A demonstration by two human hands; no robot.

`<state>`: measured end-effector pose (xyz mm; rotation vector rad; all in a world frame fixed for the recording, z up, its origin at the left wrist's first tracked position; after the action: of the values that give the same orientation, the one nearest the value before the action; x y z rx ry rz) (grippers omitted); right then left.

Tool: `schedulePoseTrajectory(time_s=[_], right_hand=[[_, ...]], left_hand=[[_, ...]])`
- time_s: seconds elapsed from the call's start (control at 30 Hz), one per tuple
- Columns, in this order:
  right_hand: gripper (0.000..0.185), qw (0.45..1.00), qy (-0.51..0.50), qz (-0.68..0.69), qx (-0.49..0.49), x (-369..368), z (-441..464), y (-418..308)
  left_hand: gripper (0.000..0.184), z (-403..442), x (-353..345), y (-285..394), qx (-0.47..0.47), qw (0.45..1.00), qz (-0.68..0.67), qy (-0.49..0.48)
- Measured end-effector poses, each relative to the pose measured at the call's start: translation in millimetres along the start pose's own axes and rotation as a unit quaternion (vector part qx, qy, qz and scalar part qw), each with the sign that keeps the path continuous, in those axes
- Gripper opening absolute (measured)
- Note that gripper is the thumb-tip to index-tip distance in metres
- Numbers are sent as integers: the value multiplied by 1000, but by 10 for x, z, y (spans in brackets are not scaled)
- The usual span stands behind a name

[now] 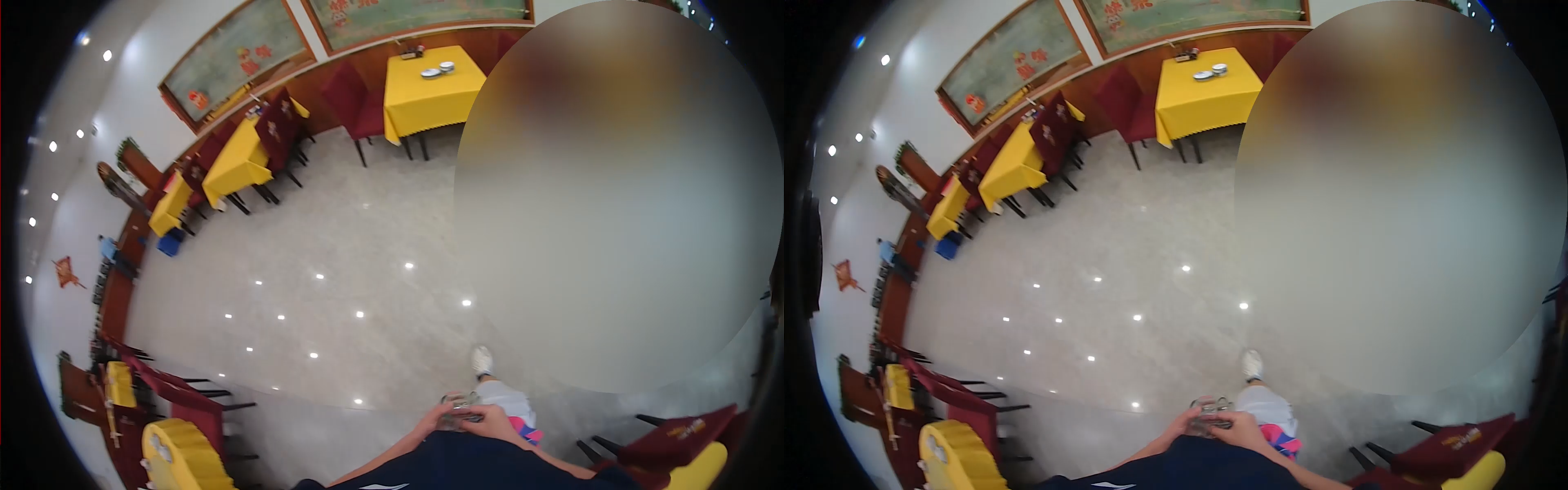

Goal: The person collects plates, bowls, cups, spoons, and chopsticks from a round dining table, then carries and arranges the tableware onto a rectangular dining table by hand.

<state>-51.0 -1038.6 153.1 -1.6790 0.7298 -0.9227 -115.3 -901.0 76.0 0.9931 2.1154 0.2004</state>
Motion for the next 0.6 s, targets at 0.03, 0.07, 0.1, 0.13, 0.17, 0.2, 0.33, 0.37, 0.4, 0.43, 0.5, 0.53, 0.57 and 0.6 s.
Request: schedulePoseTrajectory(time_s=[0.03, 0.07, 0.1, 0.13, 0.17, 0.2, 0.33, 0.37, 0.4, 0.43, 0.5, 0.53, 0.57, 0.6], right_hand=[[29, 998, -28, 21, -60, 121, 327, -205], [30, 990, -59, 39, -126, 203, 556, -360], [30, 988, -68, 55, -123, 301, 815, -530], [30, 986, -99, 53, -122, 421, 1140, -691], [30, 983, -129, 47, -122, 462, 1398, -777], [30, 982, -133, 52, -122, 489, 1670, -806], [29, 981, -173, 40, -82, 680, 2798, -851], [29, 979, -183, 28, -91, 728, 3092, -836], [29, 978, -186, 21, -95, 794, 3382, -871], [28, 982, -171, 6, -77, 885, 3692, -955], [28, 985, -156, -19, -67, 964, 4291, -1005], [27, 989, -128, 6, -74, 1004, 4617, -996], [27, 991, -98, 26, -81, 1072, 4969, -1000], [27, 991, -96, 8, -90, 1117, 5329, -1052]], left_hand=[[63, 148, -56, 239, 4, 999, -48, -20], [63, 143, -149, 453, 4, 999, -44, 3], [64, 156, -312, 751, -4, 998, -51, 26], [66, 230, -496, 1100, -12, 997, -58, 44], [66, 267, -638, 1337, -14, 997, -55, 55], [65, 327, -760, 1564, -33, 994, -71, 74], [69, 951, -938, 2387, -42, 985, -132, 101], [69, 1166, -950, 2591, -41, 984, -141, 100], [69, 1403, -950, 2817, -44, 987, -131, 85], [69, 1665, -941, 3063, -47, 989, -121, 69], [68, 2189, -885, 3574, -49, 993, -101, 34], [68, 2445, -873, 3838, -49, 994, -94, 15], [68, 2715, -906, 4136, -50, 995, -89, -6], [68, 2975, -965, 4450, -51, 995, -86, -31]])
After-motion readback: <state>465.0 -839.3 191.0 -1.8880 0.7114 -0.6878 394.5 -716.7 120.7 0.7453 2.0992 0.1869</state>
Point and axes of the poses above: each hand's wrist, its own z-axis towards the middle knuckle, its own x-axis out of the back of the hand, y = z × x, the point moved 5 cm from there along z, towards the middle knuckle, and after that the axes turned 11 degrees about y, right-handed, at the moved point
